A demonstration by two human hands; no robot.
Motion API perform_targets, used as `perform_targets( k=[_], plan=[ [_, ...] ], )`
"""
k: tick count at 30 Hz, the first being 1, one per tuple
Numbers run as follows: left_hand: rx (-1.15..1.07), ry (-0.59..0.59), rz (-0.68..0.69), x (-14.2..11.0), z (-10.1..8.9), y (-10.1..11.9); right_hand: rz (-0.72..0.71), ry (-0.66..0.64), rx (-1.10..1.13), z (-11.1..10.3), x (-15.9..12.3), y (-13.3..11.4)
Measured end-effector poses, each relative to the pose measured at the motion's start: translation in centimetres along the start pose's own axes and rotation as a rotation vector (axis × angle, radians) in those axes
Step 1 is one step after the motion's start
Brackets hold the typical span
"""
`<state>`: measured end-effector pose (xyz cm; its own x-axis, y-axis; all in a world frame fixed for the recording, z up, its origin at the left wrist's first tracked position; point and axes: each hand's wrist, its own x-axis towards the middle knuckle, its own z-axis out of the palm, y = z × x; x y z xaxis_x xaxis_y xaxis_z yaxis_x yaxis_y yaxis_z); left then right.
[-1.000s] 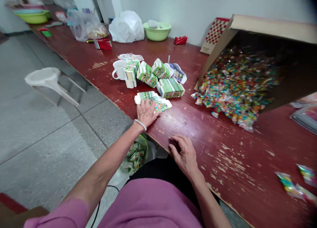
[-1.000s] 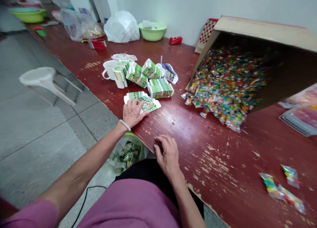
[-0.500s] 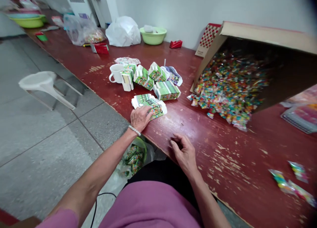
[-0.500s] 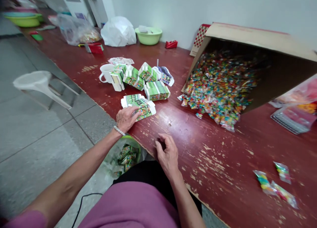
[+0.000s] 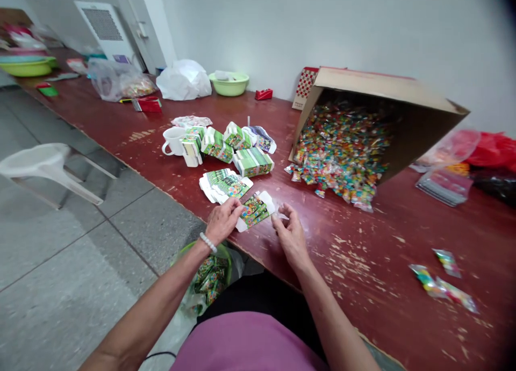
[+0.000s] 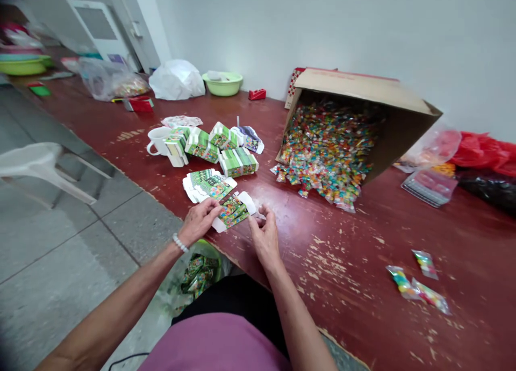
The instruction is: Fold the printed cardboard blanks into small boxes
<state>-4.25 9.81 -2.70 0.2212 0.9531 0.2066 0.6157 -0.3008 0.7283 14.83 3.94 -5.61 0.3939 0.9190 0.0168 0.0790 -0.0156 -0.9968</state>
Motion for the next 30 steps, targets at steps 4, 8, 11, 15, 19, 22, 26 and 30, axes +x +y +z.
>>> perform_targets(
  k=[4, 8, 11, 15, 19, 22, 26, 30],
  plan=[
    [-0.012, 0.010, 0.057, 0.3, -1.1, 1.1, -0.031, 0.035, -0.008, -0.1, -0.3, -0.4],
    [-0.263, -0.179, -0.015, -1.0, -2.3, 3.0, -0.021, -0.036, 0.136, -0.3, -1.2, -2.6],
    [-0.711, -0.510, -0.237, -2.5, -2.4, 4.3, -0.017, -0.166, 0.289, -0.6, -2.0, -4.6],
    [-1.132, -0.984, -0.361, -4.1, -1.6, 5.2, 0.093, -0.398, 0.384, -1.2, -3.4, -6.1],
    [-1.255, -1.155, -0.409, -5.1, -0.9, 5.6, 0.209, -0.534, 0.498, -1.6, -4.5, -6.2],
    [-1.247, -1.100, -0.422, -5.5, -0.7, 5.7, 0.244, -0.568, 0.533, -1.7, -4.9, -6.1],
    [-1.238, -1.020, -0.447, -5.8, -0.9, 6.1, 0.158, -0.575, 0.551, -1.9, -5.3, -6.5],
    [-1.198, -0.904, -0.435, -5.8, -1.1, 6.7, 0.044, -0.526, 0.457, -2.6, -5.7, -6.9]
  ],
)
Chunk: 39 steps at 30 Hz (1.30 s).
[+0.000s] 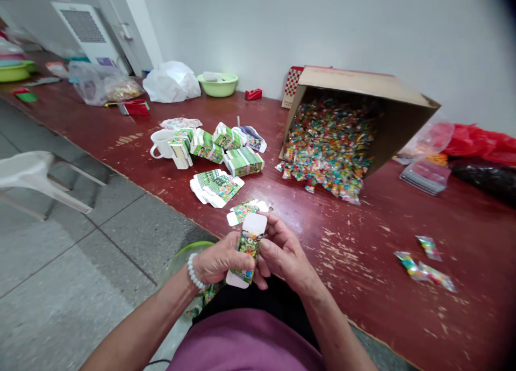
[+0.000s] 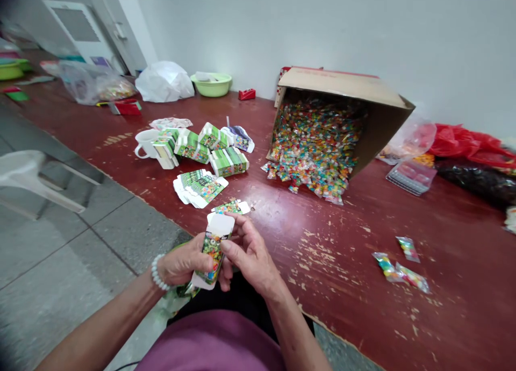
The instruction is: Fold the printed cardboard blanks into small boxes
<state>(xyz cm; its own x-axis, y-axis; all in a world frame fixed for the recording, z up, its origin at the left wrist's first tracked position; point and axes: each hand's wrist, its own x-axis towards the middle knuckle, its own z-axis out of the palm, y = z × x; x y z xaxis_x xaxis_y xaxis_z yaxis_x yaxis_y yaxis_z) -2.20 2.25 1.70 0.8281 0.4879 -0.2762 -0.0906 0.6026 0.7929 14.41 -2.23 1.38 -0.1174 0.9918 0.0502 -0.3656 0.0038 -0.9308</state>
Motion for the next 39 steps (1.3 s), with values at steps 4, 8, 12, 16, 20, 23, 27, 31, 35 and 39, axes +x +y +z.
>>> perform_targets(
  k=[4, 8, 12, 16, 20, 23, 27, 31, 35, 39],
  plan=[
    [0.075, 0.110, 0.030, 0.4, 0.7, 0.1, 0.083, -0.024, -0.058, -0.4, -0.6, 0.2],
    [0.223, 0.232, 0.118, 1.0, 0.9, -0.1, 0.060, 0.078, -0.136, -0.6, -0.5, 1.1],
    [0.408, 0.428, 0.252, 1.3, 1.1, -0.4, -0.098, 0.279, -0.362, -0.9, -0.1, 1.4],
    [0.374, 0.542, 0.447, 1.3, 1.7, -1.7, -0.073, 0.335, -0.319, -1.0, -0.2, 1.5],
    [0.376, 0.617, 0.530, 1.3, 2.4, -3.1, -0.096, 0.407, -0.209, -0.7, -0.5, 2.2],
    [0.398, 0.630, 0.513, 1.3, 2.2, -3.5, -0.135, 0.349, -0.204, -0.8, -0.9, 2.7],
    [0.329, 0.514, 0.386, 0.8, 1.4, -3.0, -0.156, 0.343, -0.364, -1.6, -1.4, 2.9],
    [0.331, 0.402, 0.291, 0.2, 1.2, -2.2, -0.093, 0.269, -0.358, -2.6, -1.4, 2.7],
    [0.484, 0.384, 0.275, 0.0, 1.4, -1.7, 0.071, 0.209, 0.007, -3.2, -0.8, 2.5],
    [0.520, 0.397, 0.322, 0.1, 1.4, -1.8, 0.112, 0.145, 0.016, -3.3, -0.6, 2.5]
  ],
)
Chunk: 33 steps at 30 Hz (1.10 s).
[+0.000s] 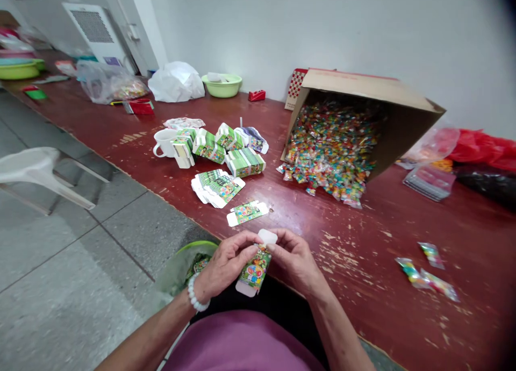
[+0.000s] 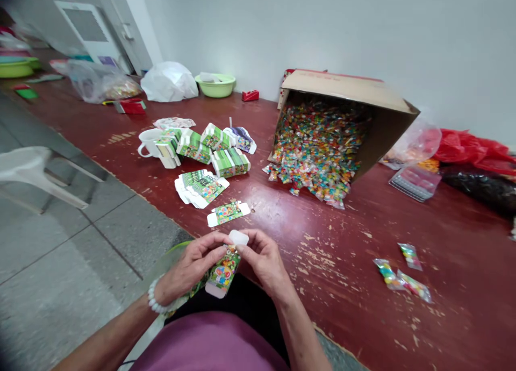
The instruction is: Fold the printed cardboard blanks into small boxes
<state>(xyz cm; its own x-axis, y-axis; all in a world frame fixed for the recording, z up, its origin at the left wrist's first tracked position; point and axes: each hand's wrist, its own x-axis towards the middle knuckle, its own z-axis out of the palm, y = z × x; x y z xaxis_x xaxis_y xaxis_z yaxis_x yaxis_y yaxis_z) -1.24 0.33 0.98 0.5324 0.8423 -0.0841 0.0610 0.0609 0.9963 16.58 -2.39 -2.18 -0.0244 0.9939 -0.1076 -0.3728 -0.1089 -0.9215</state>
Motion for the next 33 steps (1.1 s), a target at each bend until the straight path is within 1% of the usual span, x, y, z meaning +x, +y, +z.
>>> perform_targets(
  k=[2, 4, 5, 6, 8, 9, 11, 12, 14, 16, 18, 20, 23, 25, 27, 29, 32, 33],
  plan=[
    [-0.126, 0.051, 0.001, 0.0, 0.1, -0.2, -0.083, 0.006, -0.140, 0.0, 0.0, 0.1],
    [-0.284, 0.088, -0.058, 0.1, 0.3, -0.5, -0.230, 0.069, -0.301, 0.2, -0.1, 0.2],
    [-0.361, 0.079, -0.110, 0.1, 0.4, -0.7, -0.300, 0.099, -0.366, 0.3, -0.1, 0.2],
    [-0.427, 0.046, -0.172, 0.1, 0.5, -0.8, -0.356, 0.122, -0.415, 0.4, -0.2, 0.2],
    [-0.513, -0.057, -0.290, 0.1, 0.7, -1.2, -0.432, 0.136, -0.492, 0.7, -0.3, 0.2],
    [-0.530, -0.092, -0.329, 0.1, 0.8, -1.3, -0.463, 0.134, -0.533, 0.9, -0.4, 0.2],
    [-0.515, -0.084, -0.346, 0.1, 1.0, -1.5, -0.499, 0.123, -0.613, 1.1, -0.5, 0.1],
    [-0.492, -0.054, -0.328, 0.1, 1.0, -1.6, -0.499, 0.122, -0.641, 1.3, -0.6, 0.0],
    [-0.443, 0.001, -0.267, 0.1, 1.2, -1.5, -0.455, 0.159, -0.653, 1.4, -0.7, 0.0],
    [-0.419, 0.008, -0.225, 0.2, 1.4, -1.4, -0.387, 0.217, -0.614, 1.6, -0.8, 0.1],
    [-0.439, 0.003, -0.231, 0.2, 1.5, -1.2, -0.339, 0.240, -0.553, 1.6, -0.8, 0.1],
    [-0.488, 0.007, -0.273, 0.1, 1.6, -1.1, -0.331, 0.195, -0.519, 1.6, -0.9, -0.1],
    [-0.545, 0.027, -0.333, 0.0, 1.6, -1.0, -0.379, 0.076, -0.544, 1.4, -1.1, -0.5],
    [-0.569, 0.035, -0.354, 0.0, 1.7, -1.1, -0.356, 0.035, -0.524, 1.2, -1.1, -0.8],
    [-0.582, 0.030, -0.370, 0.0, 1.9, -1.1, -0.279, 0.043, -0.474, 1.0, -1.1, -0.9],
    [-0.554, 0.042, -0.355, 0.0, 2.1, -1.1, -0.218, 0.067, -0.475, 0.8, -1.0, -1.0],
    [-0.454, 0.056, -0.285, 0.1, 2.2, -1.2, -0.193, 0.073, -0.544, 0.7, -0.7, -1.1],
    [-0.429, 0.050, -0.267, 0.1, 2.2, -1.2, -0.174, 0.067, -0.535, 0.7, -0.5, -1.0]
  ],
)
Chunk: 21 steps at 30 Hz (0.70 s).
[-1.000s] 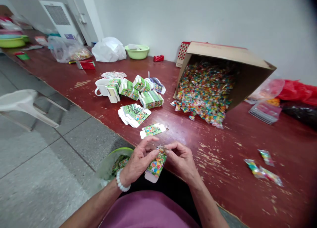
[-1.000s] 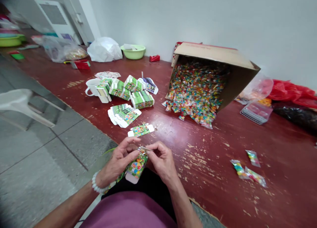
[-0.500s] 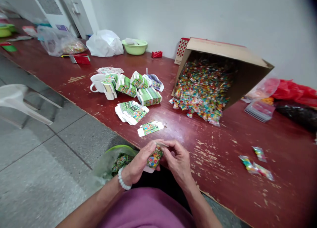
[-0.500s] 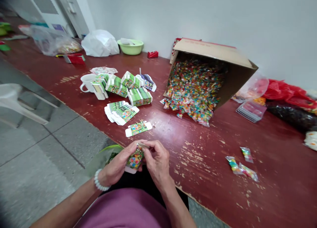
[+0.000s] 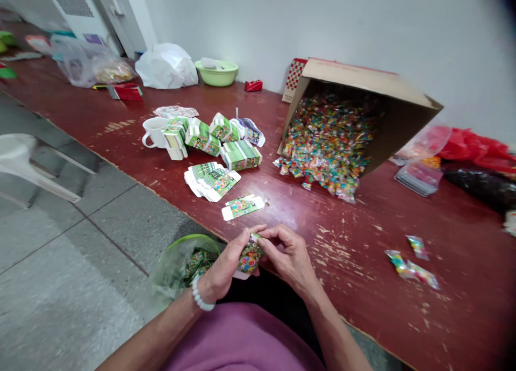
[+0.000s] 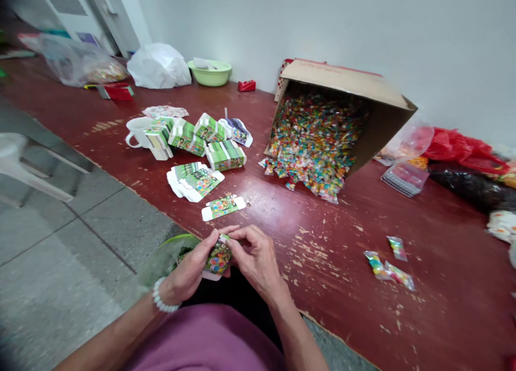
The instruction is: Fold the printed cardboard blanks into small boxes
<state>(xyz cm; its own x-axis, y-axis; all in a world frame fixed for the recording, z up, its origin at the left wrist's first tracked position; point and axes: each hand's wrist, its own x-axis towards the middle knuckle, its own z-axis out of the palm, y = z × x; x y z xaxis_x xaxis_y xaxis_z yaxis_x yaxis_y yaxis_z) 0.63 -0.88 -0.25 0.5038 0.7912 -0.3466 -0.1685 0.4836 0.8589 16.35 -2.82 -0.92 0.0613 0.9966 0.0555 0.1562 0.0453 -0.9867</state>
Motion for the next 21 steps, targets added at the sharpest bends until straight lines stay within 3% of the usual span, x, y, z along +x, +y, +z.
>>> perform_targets(
  k=[5, 7, 15, 18, 21],
  plan=[
    [0.051, -0.027, -0.003, 0.2, -0.2, -0.1, 0.166, -0.013, 0.357, 0.6, 0.6, 0.5],
    [0.052, -0.024, -0.003, 0.3, -0.2, -0.2, 0.173, 0.002, 0.387, 0.8, 0.6, 0.6],
    [-0.030, 0.014, 0.010, 0.4, 0.1, -0.2, -0.102, 0.032, 0.077, 0.7, -0.9, -1.0],
    [-0.041, 0.036, 0.030, 0.5, 0.3, -0.6, -0.267, 0.050, -0.161, 0.7, -1.2, -0.3],
    [-0.088, 0.005, -0.009, 0.2, 0.3, -1.3, -0.300, 0.054, -0.256, 0.8, -1.4, 0.8]
  ],
)
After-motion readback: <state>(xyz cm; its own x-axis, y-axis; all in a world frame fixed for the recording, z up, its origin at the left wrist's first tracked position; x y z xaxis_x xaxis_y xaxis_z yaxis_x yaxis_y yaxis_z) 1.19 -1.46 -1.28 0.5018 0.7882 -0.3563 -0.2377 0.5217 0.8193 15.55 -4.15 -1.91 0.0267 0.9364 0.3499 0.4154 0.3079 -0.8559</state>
